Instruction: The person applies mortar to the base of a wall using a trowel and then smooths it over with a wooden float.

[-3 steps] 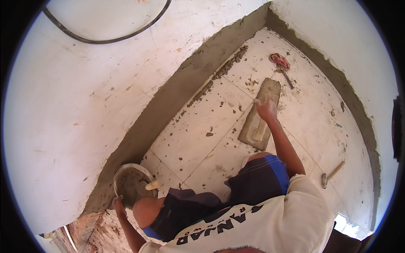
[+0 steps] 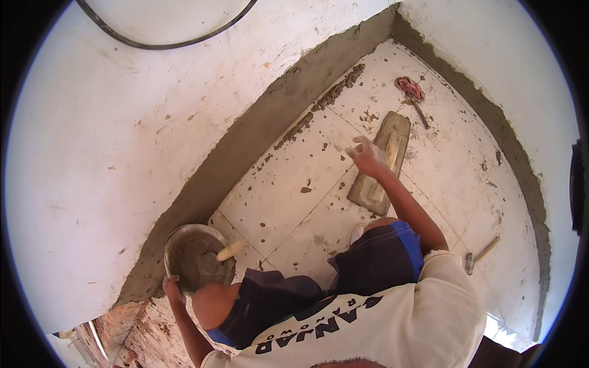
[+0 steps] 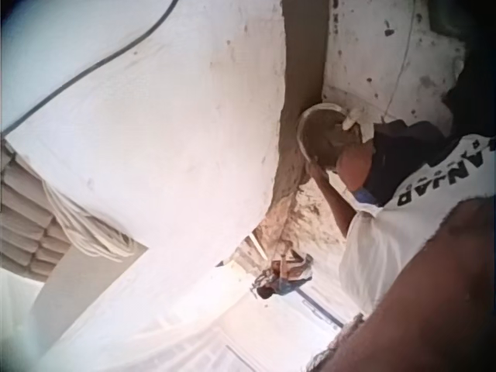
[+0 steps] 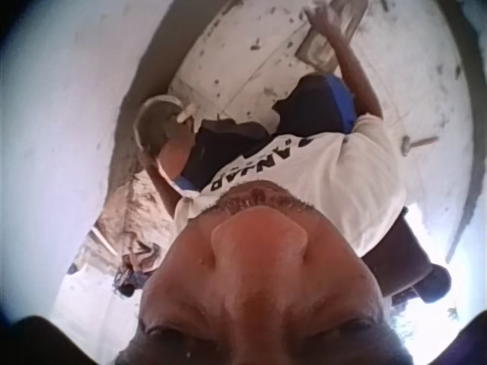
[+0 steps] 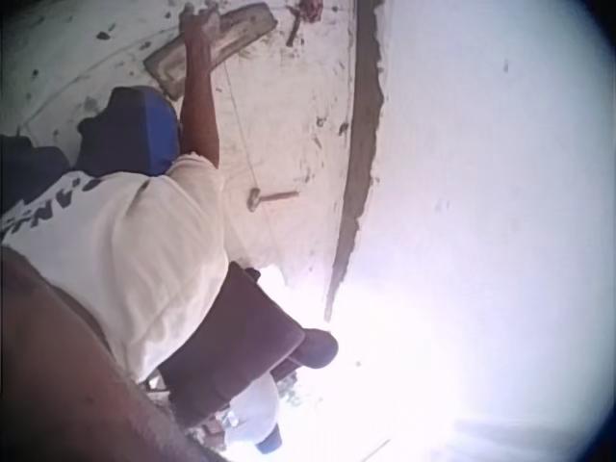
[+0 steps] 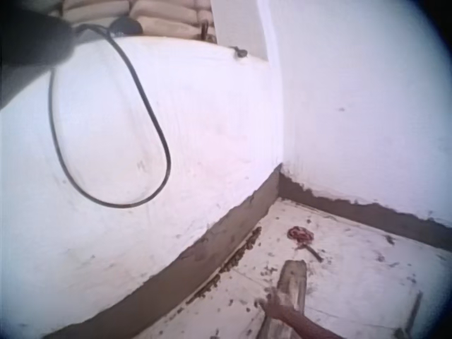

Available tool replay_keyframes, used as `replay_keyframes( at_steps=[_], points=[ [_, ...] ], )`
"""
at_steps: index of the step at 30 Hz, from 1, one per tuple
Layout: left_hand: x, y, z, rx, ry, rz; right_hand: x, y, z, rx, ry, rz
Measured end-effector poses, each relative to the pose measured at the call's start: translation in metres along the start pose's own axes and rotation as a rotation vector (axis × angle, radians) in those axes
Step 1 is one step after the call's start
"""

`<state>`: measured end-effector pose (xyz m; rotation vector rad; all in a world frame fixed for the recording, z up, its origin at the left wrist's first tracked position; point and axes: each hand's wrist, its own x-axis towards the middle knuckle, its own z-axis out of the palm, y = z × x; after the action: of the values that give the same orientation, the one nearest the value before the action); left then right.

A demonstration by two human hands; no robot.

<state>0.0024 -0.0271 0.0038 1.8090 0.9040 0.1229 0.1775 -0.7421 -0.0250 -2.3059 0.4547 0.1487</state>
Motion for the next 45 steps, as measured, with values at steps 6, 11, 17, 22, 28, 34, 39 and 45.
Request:
replay_keyframes(
  at_steps=[6,11,17,22,28,34,39,45],
  points=[
    [-0.049,0.046,0.090,-0.043,-0.151,0.102,-0.066,-0.086,0.079,-0.091,-0.729,-0.392],
    [-0.065,0.077,0.138,-0.202,-0.249,0.086,-0.097,-0.082,0.119,-0.356,-0.698,-0.728],
    [-0.074,0.126,0.199,-0.179,-0.457,0.136,-0.102,-0.135,0.082,-0.620,-0.540,-0.513],
    [-0.080,0.139,0.268,-0.192,-0.594,0.230,-0.066,-0.080,0.082,-0.742,-0.343,-0.735],
    [-0.066,0.124,0.288,-0.118,-0.576,0.263,-0.067,-0.076,0.069,-0.656,-0.717,-0.594],
    [-0.058,0.128,0.290,-0.077,-0.598,0.271,-0.068,-0.126,0.012,-0.750,-0.455,-0.634],
    [-0.056,0.138,0.282,0.056,-0.702,0.291,-0.059,-0.145,0.031,-0.912,-0.273,-0.746],
    [-0.051,0.154,0.288,0.098,-0.870,0.404,-0.075,-0.131,0.074,-0.654,-0.213,-1.031]
  ],
)
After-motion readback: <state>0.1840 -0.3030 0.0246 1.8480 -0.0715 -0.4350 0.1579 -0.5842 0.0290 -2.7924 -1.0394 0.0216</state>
